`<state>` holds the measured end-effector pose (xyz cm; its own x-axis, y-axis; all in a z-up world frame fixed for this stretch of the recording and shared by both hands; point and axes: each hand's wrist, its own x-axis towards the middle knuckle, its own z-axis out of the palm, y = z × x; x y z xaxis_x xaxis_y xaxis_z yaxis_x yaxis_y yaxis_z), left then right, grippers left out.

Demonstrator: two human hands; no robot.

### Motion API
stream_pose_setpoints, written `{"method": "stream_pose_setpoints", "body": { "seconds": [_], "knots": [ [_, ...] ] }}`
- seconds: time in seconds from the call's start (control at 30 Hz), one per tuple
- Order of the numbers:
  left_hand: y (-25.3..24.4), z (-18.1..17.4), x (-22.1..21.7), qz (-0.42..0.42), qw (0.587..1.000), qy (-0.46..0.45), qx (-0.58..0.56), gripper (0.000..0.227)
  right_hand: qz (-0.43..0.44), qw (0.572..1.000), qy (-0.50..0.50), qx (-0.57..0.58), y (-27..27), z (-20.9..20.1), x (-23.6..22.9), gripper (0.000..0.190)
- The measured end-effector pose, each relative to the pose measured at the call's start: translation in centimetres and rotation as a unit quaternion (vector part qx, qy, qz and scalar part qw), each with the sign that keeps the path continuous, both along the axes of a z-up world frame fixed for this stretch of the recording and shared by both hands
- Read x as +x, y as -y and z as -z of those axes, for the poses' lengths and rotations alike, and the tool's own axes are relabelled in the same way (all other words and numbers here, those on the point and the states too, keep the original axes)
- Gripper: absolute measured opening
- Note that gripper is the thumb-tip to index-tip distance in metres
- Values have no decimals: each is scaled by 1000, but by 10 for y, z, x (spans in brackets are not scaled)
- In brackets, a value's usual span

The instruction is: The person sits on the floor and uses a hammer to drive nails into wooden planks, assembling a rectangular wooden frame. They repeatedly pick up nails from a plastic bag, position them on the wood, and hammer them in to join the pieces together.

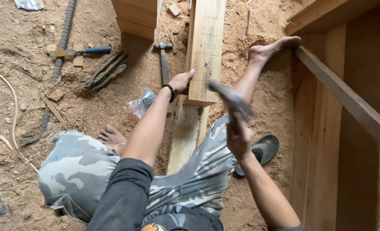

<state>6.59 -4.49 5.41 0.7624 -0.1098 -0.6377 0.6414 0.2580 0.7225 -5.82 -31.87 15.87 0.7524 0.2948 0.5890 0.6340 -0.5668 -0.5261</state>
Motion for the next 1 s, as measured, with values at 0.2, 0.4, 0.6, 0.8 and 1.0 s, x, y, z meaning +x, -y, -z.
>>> {"method": "stream_pose_setpoints", "body": {
  "seconds": [0.2,0.4,0.6,0.8,1.0],
  "knots": [
    [0,-7,-4,-25,998,-20,-45,68,4,977,-142,-160,12,11,-4,55],
    [1,-6,-7,-26,999,-29,-25,66,65,900,-371,221,25,46,2,58],
    [17,-22,-8,-13,995,50,87,63,137,760,-527,355,12,125,42,37],
    [47,-32,-2,-24,966,-27,255,84,142,690,-607,366,7,166,72,28],
    [44,-46,1,-42,959,9,279,76,116,616,-641,443,-6,183,81,26]
  ]
}}
